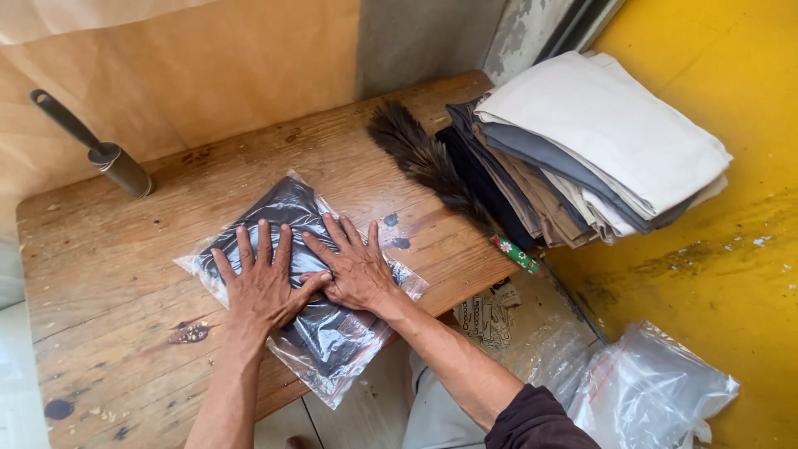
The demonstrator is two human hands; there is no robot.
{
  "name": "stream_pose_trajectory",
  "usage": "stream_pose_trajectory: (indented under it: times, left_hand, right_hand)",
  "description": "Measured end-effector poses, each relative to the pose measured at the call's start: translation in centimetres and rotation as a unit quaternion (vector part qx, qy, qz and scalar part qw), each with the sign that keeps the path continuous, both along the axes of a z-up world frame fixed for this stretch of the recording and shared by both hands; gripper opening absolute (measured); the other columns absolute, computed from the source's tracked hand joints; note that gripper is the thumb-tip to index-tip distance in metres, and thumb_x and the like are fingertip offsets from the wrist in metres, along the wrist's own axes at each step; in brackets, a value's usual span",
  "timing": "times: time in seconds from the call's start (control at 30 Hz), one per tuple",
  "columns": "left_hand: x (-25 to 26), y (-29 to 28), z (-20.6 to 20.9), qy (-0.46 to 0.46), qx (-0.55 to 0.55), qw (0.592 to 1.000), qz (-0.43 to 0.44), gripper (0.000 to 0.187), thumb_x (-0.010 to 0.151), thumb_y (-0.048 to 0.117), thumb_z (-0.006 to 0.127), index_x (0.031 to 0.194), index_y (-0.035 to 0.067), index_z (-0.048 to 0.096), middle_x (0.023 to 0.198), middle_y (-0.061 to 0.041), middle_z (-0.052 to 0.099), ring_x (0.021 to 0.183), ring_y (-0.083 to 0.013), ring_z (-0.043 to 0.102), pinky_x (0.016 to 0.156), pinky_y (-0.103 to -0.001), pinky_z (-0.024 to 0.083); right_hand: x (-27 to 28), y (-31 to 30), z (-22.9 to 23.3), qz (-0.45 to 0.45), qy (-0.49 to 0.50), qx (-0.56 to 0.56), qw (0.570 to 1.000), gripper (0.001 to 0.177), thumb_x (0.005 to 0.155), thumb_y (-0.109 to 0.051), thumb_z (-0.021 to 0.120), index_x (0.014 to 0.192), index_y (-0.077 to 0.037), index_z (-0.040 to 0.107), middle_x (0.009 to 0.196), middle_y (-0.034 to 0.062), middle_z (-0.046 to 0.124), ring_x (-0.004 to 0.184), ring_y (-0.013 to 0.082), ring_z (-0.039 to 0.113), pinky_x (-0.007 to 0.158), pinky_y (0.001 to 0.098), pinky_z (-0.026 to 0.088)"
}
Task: Folding a garment, cleaning the workspace with a duster, and sealing the item in a labeled plastic bag.
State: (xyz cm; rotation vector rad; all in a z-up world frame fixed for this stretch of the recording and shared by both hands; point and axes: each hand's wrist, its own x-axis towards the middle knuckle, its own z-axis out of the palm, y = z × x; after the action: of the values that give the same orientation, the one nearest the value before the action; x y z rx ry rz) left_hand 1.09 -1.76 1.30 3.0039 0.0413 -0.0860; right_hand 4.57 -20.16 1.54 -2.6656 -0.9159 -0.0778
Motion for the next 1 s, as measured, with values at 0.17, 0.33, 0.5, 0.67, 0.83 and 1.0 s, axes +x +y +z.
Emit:
stream_pose_trajectory:
  times: [0.17, 0.33, 0.5, 0.67, 0.83, 1.0]
  left_hand:
    - [-0.1, 0.0, 0.0, 0.005, -0.004, 1.000, 0.005, 0.118, 0.074, 0.101, 0.034, 0.164, 0.026, 0.024, 0.172, -0.011, 0.019, 0.158, -0.0398, 0.007, 0.119, -0.070, -0.004]
    - [-0.7, -0.9, 2.5, 0.027, -0.020, 0.999, 0.005, 0.124, 0.072, 0.102, 0.038, 0.164, 0.021, 0.026, 0.172, -0.014, 0.017, 0.158, -0.0417, 0.007, 0.120, -0.070, -0.002]
    - [-0.5, -0.9, 1.8, 0.014, -0.009, 1.000, -0.002, 0.131, 0.067, 0.103, 0.043, 0.166, 0.020, 0.023, 0.172, -0.016, 0.018, 0.158, -0.0427, 0.006, 0.119, -0.070, -0.007]
    - [-1.4, -1.1, 0.1, -0.067, -0.019, 0.997, -0.037, 0.140, 0.057, 0.099, 0.039, 0.167, 0.023, -0.004, 0.172, 0.000, -0.016, 0.157, -0.0323, -0.017, 0.112, -0.082, -0.005]
    - [-4.1, -6.7, 1.7, 0.001, -0.023, 1.000, -0.018, 0.090, 0.093, 0.072, 0.041, 0.165, 0.022, 0.021, 0.171, -0.017, 0.017, 0.156, -0.0450, 0.009, 0.113, -0.080, 0.010]
    - [-5.1, -8.8, 1.7, -0.010, -0.011, 1.000, -0.016, 0.103, 0.085, 0.085, 0.040, 0.165, 0.023, 0.024, 0.170, -0.018, 0.022, 0.157, -0.0436, 0.011, 0.114, -0.077, 0.002]
  right_hand:
    - [-0.5, -0.7, -1.4, -0.011, -0.039, 0.038, 0.998, 0.072, 0.091, -0.053, 0.049, 0.155, -0.021, 0.041, 0.162, 0.0252, 0.032, 0.148, 0.0474, 0.034, 0.111, 0.0780, 0.024]
    - [-3.7, -4.1, -0.5, -0.032, -0.037, 0.008, 0.999, 0.068, 0.097, -0.061, 0.047, 0.153, -0.023, 0.046, 0.159, 0.0268, 0.034, 0.147, 0.0498, 0.031, 0.109, 0.0822, 0.016]
    - [-7.7, -12.0, -2.3, -0.043, -0.025, -0.005, 0.999, 0.072, 0.096, -0.064, 0.049, 0.157, -0.026, 0.040, 0.165, 0.0217, 0.028, 0.149, 0.0470, 0.029, 0.111, 0.0807, 0.012]
    - [-13.6, -20.7, -6.2, -0.023, -0.099, -0.028, 0.994, 0.104, 0.086, -0.033, 0.085, 0.163, -0.018, 0.017, 0.168, 0.0250, 0.021, 0.156, 0.0415, 0.024, 0.121, 0.0729, 0.017]
    - [-15.6, -26.8, -16.8, -0.365, 0.094, 0.241, 0.895, 0.031, 0.105, -0.019, 0.056, 0.131, -0.002, 0.061, 0.114, 0.0164, 0.066, 0.108, 0.0304, 0.067, 0.097, 0.0437, 0.054]
    - [-10.3, -29.5, -27.5, -0.459, 0.215, 0.163, 0.846, 0.028, 0.088, -0.030, 0.074, 0.104, -0.007, 0.073, 0.091, 0.0155, 0.074, 0.086, 0.0349, 0.075, 0.076, 0.0475, 0.060]
